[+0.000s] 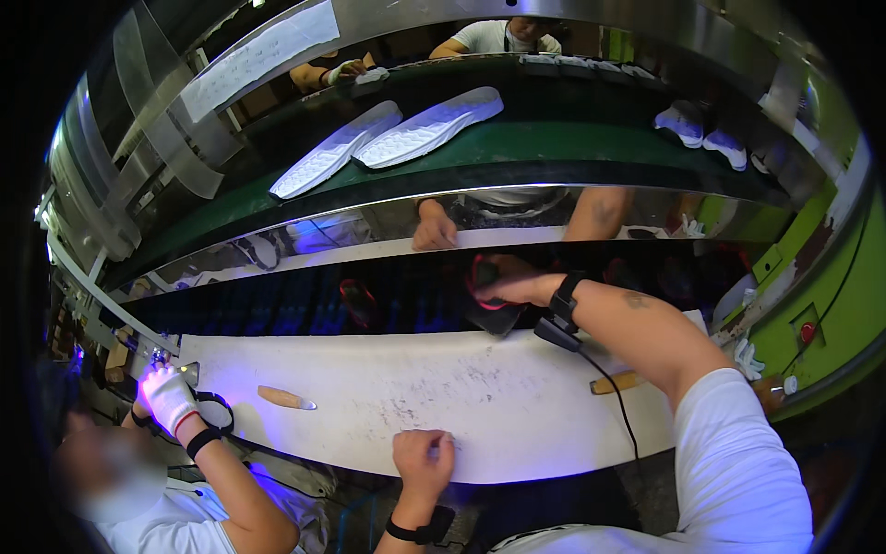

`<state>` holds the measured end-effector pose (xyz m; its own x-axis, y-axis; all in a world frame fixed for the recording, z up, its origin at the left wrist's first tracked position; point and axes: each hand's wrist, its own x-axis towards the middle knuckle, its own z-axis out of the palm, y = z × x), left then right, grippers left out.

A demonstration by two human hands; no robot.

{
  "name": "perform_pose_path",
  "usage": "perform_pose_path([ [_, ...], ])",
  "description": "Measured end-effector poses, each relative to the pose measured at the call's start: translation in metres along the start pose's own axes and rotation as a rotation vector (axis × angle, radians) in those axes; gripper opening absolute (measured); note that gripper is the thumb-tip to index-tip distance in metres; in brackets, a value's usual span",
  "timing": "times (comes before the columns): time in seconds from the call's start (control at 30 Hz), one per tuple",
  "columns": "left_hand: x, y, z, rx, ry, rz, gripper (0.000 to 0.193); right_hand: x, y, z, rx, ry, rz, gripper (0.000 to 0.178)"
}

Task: Assemble and inspect shoe components along an assembly conveyor line.

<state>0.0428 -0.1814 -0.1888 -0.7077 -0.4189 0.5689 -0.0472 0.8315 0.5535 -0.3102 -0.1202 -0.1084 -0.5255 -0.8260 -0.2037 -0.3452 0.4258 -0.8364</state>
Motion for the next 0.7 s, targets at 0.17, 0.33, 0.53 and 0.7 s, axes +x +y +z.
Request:
perform_pose_path([
  [0.17,0.021,0.020,-0.036,0.009,0.157,-0.064,0.094,-0.086,-0.104,-0.007,-0.551,-0.327,-0.723,0.055],
  [0.33,0.048,0.050,-0.021,-0.156,-0.420,-0.013,0.093,-0.058,-0.207,-0.017,-0.570,0.550,-1.188,0.037],
  [0.53,0.032,0.076,0.006,-0.110,-0.390,-0.016,0.073,0.009,-0.231,-0.030,-0.702,0.564,-0.473,0.053],
  [0.7,0.020,0.072,0.007,-0.066,-0.340,0.019,0.074,-0.020,-0.237,-0.019,-0.597,0.975,-0.754,0.022],
])
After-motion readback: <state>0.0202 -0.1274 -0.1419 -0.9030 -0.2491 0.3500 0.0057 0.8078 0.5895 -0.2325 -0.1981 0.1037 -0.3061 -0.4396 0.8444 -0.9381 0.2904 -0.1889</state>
